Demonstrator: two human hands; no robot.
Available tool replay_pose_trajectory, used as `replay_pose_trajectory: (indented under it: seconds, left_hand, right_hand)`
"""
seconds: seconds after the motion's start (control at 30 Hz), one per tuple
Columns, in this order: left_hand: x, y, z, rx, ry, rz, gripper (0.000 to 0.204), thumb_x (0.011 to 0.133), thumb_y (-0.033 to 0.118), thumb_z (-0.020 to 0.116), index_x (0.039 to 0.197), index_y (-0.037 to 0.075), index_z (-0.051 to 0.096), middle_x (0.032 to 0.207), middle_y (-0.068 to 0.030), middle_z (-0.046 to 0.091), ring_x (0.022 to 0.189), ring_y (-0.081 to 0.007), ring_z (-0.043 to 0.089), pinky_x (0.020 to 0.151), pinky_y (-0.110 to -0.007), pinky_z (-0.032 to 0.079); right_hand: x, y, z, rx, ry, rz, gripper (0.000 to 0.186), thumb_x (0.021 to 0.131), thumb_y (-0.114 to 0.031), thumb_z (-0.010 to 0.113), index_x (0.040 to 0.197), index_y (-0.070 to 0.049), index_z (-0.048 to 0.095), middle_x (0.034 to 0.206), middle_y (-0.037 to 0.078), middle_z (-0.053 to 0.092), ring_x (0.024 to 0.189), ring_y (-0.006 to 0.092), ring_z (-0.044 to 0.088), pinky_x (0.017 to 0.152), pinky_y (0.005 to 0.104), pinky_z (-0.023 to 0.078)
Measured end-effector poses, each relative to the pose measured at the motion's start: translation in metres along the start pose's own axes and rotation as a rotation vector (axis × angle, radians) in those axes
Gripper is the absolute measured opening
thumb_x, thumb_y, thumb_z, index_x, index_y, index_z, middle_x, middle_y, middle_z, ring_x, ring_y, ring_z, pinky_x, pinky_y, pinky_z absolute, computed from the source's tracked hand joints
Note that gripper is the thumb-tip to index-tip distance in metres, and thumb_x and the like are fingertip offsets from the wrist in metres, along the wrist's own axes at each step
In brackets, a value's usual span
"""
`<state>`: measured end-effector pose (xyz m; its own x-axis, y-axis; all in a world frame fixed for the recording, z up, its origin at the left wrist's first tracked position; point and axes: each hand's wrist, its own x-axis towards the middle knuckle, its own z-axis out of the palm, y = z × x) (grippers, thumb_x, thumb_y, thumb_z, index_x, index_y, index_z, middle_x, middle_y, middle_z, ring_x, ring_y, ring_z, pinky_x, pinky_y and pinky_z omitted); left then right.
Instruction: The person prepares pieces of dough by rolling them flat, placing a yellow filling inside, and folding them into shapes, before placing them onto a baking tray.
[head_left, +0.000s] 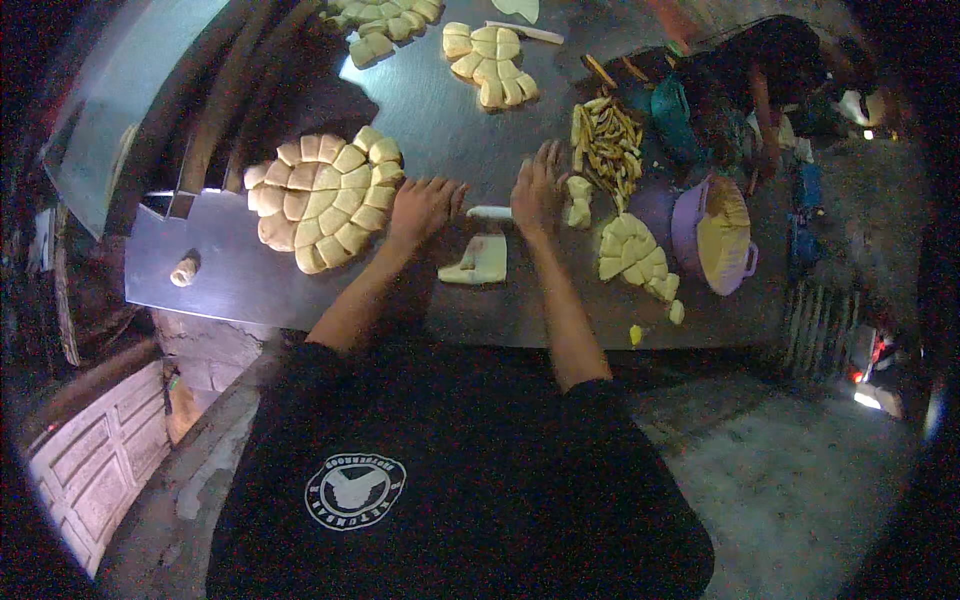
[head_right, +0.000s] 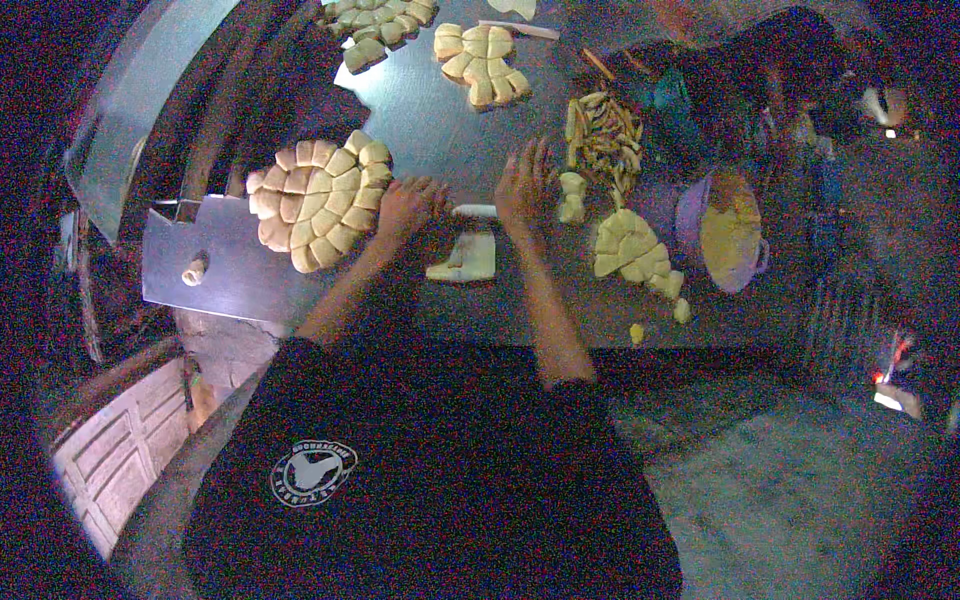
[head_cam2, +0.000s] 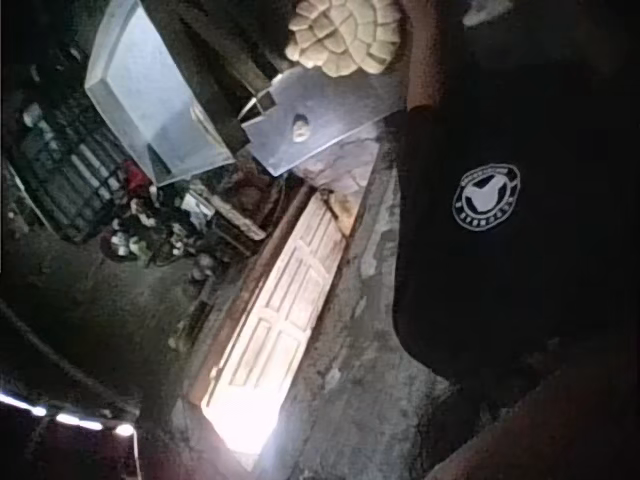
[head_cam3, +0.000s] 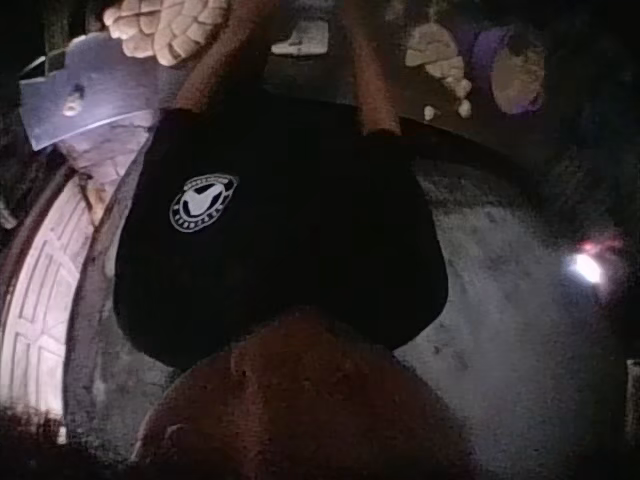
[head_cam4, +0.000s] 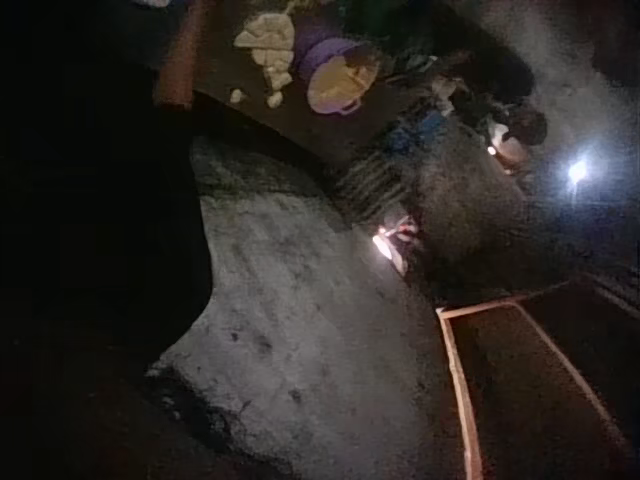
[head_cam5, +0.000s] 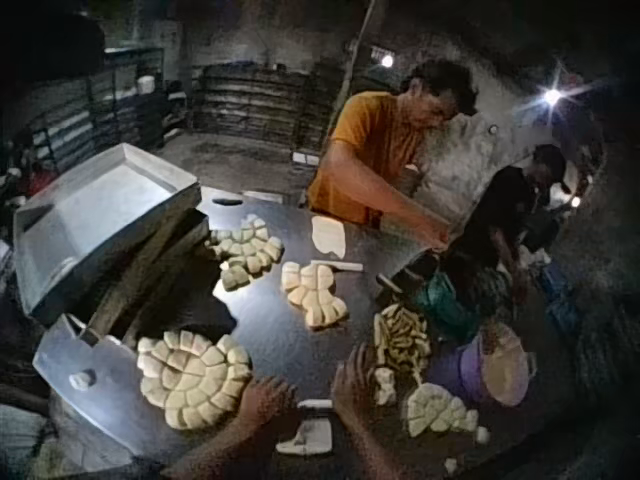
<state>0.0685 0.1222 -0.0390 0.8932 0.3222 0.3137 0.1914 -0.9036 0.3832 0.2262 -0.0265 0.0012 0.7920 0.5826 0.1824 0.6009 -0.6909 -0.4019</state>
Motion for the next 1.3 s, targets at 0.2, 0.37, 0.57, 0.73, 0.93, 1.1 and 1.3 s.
replay_pose_trajectory:
  seconds: [0.2, 0.37, 0.57, 0.73, 0.93, 1.1, 1.3]
  left_hand:
    - [-0.061, 0.032, -0.006, 0.266, 0.295, -0.174, 0.042, 0.088, 0.031, 0.057, 0.116, -0.002, 0.058, 0.118, -0.0201, 0.056, 0.111, -0.0370, 0.051, 0.093, -0.051, 0.038]
    - [-0.057, 0.044, -0.024, 0.125, 0.174, -0.292, 0.059, 0.090, 0.031, 0.053, 0.135, -0.007, 0.046, 0.145, -0.0230, 0.040, 0.135, -0.0374, 0.037, 0.111, -0.051, 0.027]
    - [-0.120, 0.088, -0.036, 0.217, -0.048, -0.324, 0.058, 0.097, 0.028, 0.044, 0.141, -0.008, 0.039, 0.153, -0.0272, 0.030, 0.144, -0.0386, 0.026, 0.117, -0.050, 0.021]
    - [-0.143, 0.101, -0.044, 0.207, -0.090, -0.286, 0.055, 0.095, 0.025, 0.050, 0.138, -0.008, 0.043, 0.148, -0.0285, 0.036, 0.138, -0.0411, 0.036, 0.113, -0.049, 0.031]
    - [-0.177, 0.061, -0.035, 0.251, -0.038, 0.068, 0.047, 0.085, 0.015, 0.056, 0.126, -0.007, 0.049, 0.127, -0.0247, 0.051, 0.118, -0.0397, 0.050, 0.102, -0.051, 0.040]
    - [-0.125, 0.012, -0.007, 0.025, -0.348, 0.032, 0.042, 0.085, 0.020, 0.058, 0.119, -0.003, 0.050, 0.122, -0.0212, 0.050, 0.111, -0.0379, 0.050, 0.090, -0.049, 0.042]
    - [-0.023, 0.013, 0.001, 0.364, 0.280, -0.120, 0.049, 0.087, 0.028, 0.056, 0.127, 0.003, 0.048, 0.124, -0.0175, 0.049, 0.114, -0.0337, 0.049, 0.094, -0.045, 0.039]
  right_hand:
    - [-0.068, -0.037, -0.027, -0.199, -0.233, -0.026, 0.060, 0.103, -0.030, 0.031, 0.153, 0.001, 0.018, 0.160, 0.024, 0.011, 0.147, 0.0414, 0.012, 0.116, 0.0619, 0.008]
    - [-0.069, -0.020, -0.002, -0.265, -0.098, -0.076, 0.061, 0.101, -0.030, 0.033, 0.154, -0.003, 0.019, 0.161, 0.022, 0.010, 0.148, 0.0413, 0.008, 0.115, 0.0636, 0.005]
    - [-0.144, -0.009, -0.028, -0.268, -0.200, -0.091, 0.059, 0.099, -0.025, 0.034, 0.153, -0.003, 0.024, 0.161, 0.019, 0.013, 0.148, 0.0407, 0.009, 0.115, 0.0638, 0.005]
    - [-0.160, -0.007, -0.043, -0.217, -0.167, -0.132, 0.054, 0.101, -0.021, 0.030, 0.150, 0.000, 0.028, 0.159, 0.021, 0.018, 0.147, 0.0409, 0.015, 0.117, 0.0586, 0.009]
    - [-0.169, -0.007, -0.039, 0.433, -0.231, -0.145, 0.053, 0.101, -0.017, 0.030, 0.149, 0.007, 0.025, 0.157, 0.026, 0.020, 0.146, 0.0425, 0.017, 0.119, 0.0525, 0.010]
    - [-0.123, 0.000, -0.034, 0.271, -0.242, -0.248, 0.054, 0.101, -0.019, 0.031, 0.148, 0.009, 0.025, 0.156, 0.026, 0.022, 0.146, 0.0423, 0.018, 0.119, 0.0522, 0.011]
    - [-0.036, -0.014, 0.000, -0.229, -0.093, -0.124, 0.059, 0.102, -0.027, 0.032, 0.149, 0.007, 0.024, 0.158, 0.024, 0.020, 0.147, 0.0374, 0.016, 0.117, 0.0590, 0.009]
